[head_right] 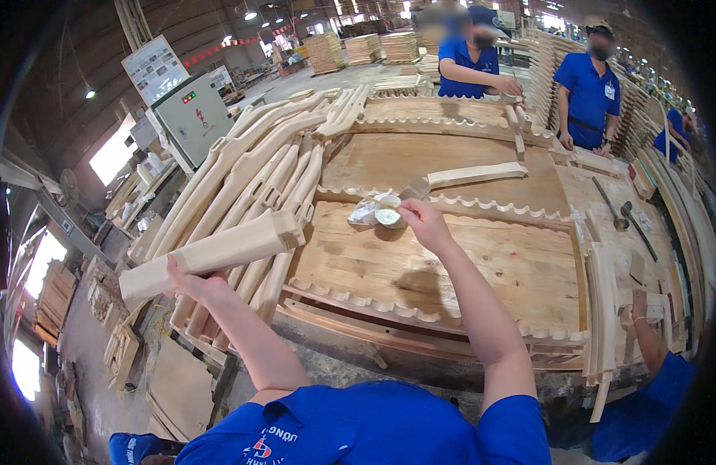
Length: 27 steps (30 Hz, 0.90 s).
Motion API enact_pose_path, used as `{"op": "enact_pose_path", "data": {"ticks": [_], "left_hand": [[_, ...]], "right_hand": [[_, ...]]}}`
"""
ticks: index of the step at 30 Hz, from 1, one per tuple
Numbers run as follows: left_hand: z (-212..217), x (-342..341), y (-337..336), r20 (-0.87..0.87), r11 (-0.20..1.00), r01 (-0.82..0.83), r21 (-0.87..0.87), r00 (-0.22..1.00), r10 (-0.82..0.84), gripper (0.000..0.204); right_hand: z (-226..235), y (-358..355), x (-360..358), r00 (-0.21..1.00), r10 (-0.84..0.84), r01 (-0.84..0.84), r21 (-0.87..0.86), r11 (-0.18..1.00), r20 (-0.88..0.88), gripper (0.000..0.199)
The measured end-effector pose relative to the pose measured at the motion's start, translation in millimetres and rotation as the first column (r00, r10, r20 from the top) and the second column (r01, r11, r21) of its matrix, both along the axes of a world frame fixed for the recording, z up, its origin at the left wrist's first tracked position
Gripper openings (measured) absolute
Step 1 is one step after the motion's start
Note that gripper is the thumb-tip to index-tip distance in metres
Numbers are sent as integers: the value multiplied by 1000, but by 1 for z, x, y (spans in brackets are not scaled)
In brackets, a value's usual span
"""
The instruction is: The person picks up wooden chair legs from a pile, applies glue to the ends using a small stick, and places them back on the workbench. The person repeats this process for multiple pieces in a factory setting.
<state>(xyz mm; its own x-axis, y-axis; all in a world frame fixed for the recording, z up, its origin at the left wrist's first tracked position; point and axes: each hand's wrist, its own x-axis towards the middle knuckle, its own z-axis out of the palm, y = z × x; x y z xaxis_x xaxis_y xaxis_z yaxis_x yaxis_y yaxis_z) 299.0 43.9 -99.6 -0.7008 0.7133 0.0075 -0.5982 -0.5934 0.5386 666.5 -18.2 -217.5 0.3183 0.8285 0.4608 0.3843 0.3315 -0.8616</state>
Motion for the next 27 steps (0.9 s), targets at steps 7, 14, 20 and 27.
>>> {"op": "enact_pose_path", "data": {"ticks": [7, 14, 20, 27], "left_hand": [[9, 15, -14, -37, 999, 21, -38, 999, -22, 94], [9, 25, -19, -54, 996, 81, -24, 995, -83, 88], [12, 30, -26, -89, 992, 122, -30, 988, -125, 82], [17, 31, -34, -117, 997, 71, -40, 990, -75, 85]], "right_hand": [[81, -30, -39, 963, 183, -154, -156, 976, 197, 17], [88, -45, -55, 810, -326, 170, 337, 926, 487, 14], [75, -48, -62, 727, -497, 231, 513, 827, 474, 12], [69, -60, -60, 756, -382, 110, 472, 875, 531, 11]]}}
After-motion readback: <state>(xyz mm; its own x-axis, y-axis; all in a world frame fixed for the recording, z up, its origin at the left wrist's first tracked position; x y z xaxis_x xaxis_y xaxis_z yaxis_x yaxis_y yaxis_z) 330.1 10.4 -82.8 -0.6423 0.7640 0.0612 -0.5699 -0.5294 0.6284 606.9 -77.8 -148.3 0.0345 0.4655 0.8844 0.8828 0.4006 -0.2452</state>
